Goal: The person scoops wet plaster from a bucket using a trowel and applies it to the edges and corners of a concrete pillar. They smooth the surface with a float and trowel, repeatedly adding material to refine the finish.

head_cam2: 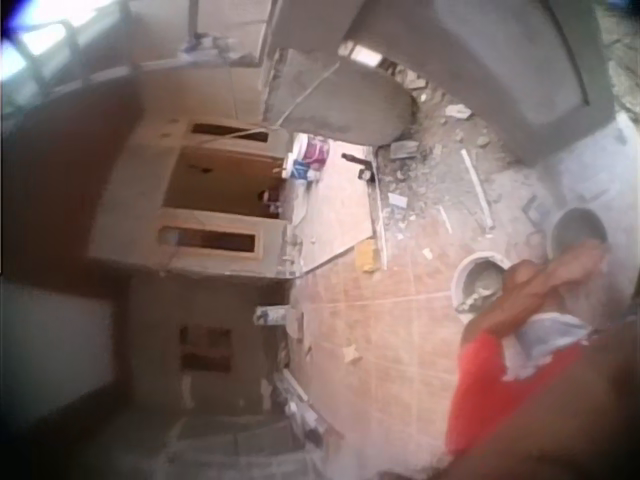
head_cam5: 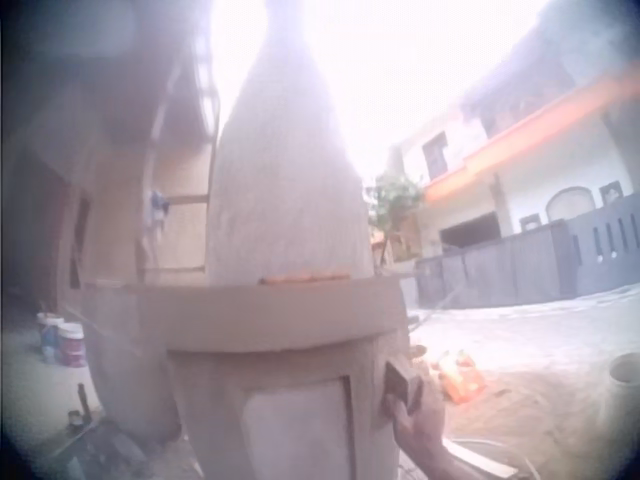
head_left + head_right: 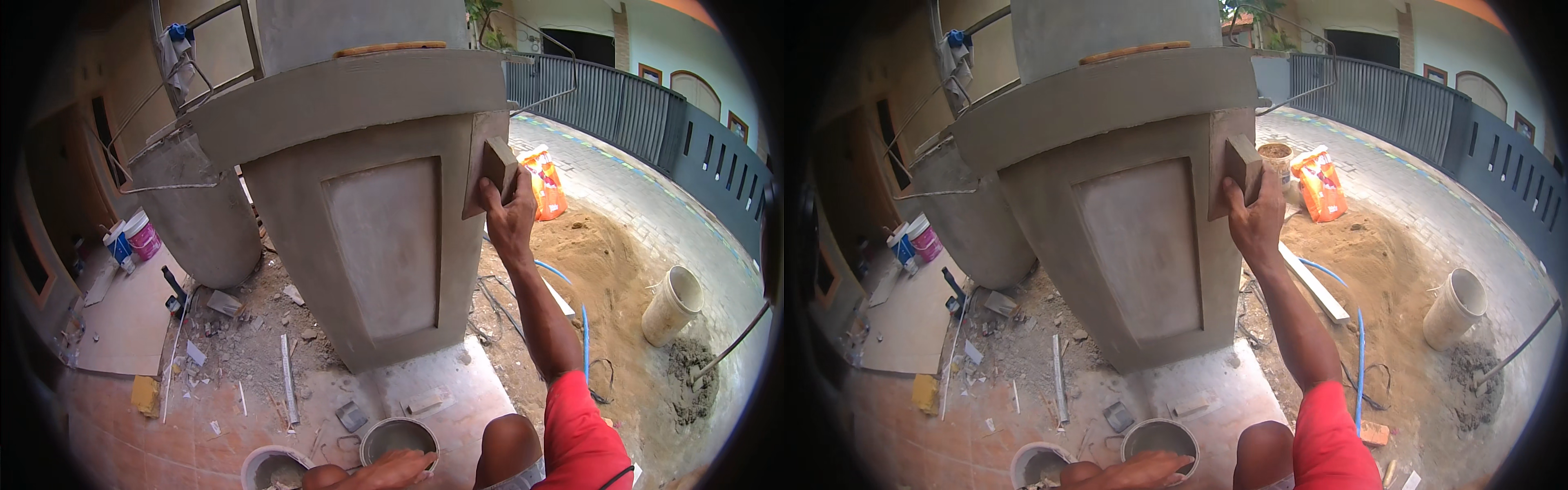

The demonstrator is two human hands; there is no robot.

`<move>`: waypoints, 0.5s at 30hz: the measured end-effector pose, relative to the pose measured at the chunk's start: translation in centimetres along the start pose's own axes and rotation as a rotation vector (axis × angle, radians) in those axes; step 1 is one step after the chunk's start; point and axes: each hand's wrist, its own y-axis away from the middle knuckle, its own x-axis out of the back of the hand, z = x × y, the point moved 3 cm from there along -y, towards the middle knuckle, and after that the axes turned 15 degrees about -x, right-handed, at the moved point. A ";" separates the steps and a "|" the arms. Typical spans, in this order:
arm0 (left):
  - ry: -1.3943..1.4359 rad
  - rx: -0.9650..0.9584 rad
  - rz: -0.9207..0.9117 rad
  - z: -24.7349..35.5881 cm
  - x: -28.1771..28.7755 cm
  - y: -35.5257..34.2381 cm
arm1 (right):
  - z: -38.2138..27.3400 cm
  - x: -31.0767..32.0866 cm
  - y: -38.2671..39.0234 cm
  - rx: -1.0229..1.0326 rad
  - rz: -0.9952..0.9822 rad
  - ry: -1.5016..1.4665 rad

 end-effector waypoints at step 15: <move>0.546 0.338 0.001 0.2 1.6 -0.1 | -3.7 -3.7 -9.2 0.093 0.186 0.100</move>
